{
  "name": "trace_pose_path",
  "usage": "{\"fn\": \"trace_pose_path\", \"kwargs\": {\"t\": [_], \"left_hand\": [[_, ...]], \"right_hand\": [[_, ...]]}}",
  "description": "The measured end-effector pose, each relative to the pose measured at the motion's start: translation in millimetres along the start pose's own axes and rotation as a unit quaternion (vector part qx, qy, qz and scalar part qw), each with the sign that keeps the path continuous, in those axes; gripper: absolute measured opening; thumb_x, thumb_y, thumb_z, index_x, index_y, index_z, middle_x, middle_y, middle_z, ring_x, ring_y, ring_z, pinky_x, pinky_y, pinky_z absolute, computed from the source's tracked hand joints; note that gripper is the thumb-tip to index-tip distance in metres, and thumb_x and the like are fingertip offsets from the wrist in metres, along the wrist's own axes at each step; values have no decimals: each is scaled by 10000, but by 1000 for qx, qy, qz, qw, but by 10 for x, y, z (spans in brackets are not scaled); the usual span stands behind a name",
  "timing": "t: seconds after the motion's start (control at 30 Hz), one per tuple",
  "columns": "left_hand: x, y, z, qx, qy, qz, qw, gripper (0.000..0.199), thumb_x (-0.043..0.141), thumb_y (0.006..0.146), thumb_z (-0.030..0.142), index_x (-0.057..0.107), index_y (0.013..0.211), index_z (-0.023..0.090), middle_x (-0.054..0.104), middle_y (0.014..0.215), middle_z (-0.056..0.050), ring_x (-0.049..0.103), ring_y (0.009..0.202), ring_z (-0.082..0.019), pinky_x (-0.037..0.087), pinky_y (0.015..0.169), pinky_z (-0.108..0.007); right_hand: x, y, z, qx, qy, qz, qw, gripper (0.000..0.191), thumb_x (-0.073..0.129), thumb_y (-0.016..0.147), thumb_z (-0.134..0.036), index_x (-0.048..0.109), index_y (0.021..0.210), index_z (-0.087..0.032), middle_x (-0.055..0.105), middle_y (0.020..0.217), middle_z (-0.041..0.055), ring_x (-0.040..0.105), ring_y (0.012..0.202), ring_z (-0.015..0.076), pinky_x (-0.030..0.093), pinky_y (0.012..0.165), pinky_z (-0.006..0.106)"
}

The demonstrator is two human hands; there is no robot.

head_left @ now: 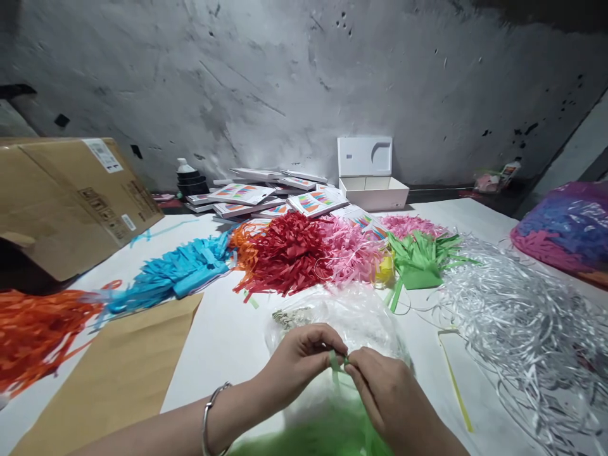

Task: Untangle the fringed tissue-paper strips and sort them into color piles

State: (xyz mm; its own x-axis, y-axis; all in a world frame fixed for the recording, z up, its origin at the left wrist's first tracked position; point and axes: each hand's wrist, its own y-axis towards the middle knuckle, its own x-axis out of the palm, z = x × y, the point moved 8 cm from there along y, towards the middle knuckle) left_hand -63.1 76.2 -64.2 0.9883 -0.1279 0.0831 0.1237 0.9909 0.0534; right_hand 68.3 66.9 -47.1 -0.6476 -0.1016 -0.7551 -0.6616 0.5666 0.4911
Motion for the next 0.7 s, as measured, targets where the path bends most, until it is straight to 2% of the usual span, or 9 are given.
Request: {"fn": "trace_pose_path", "kwargs": {"t": [0.13,0.27,0.4,0.5,0.57,0.7], "left_hand": [[5,-14,60,36,48,7,998,244,828,765,379,763,777,144,683,744,-50,619,678,-155,497,637,-257],[1,-27,67,43,96,15,994,179,792,785,320,761,774,144,693,749,-61,639,693,-169,499,642,-263],[-41,-28,-16,-24,66,30,997,160,823,719,280,748,728,138,685,675,-37,609,629,-147,474,600,-242],[-32,-26,-91,-80,19,18,996,198,846,678,294,739,699,129,673,607,-23,578,580,-129,449,569,-228],[-36,-27,-110,-95,2,16,995,224,862,656,304,736,681,120,681,605,-31,577,577,-127,448,575,-228],[-1,-58,-139,-128,-29,-24,991,296,864,667,371,734,698,107,674,609,-43,569,559,-127,453,580,-243]], "right_hand": [[32,-17,55,26,2,6,1000,270,347,1045,-200,554,870,-203,626,731,8,622,629,156,410,571,264],[63,-8,74,37,38,-27,998,271,351,1037,-200,547,851,-208,619,720,-5,611,620,143,408,564,249],[42,7,90,55,59,-37,996,291,366,1043,-223,543,812,-212,607,705,-16,587,601,133,400,564,241],[48,16,79,56,88,-38,994,185,432,1039,-236,595,956,-209,670,823,-1,638,720,140,428,636,236],[34,28,30,31,68,-23,997,160,452,1041,-246,601,1001,-206,679,847,5,632,750,149,421,666,249],[-4,61,-139,-50,4,8,999,279,387,1054,-219,553,831,-193,601,709,-14,527,653,140,381,705,289]]}}
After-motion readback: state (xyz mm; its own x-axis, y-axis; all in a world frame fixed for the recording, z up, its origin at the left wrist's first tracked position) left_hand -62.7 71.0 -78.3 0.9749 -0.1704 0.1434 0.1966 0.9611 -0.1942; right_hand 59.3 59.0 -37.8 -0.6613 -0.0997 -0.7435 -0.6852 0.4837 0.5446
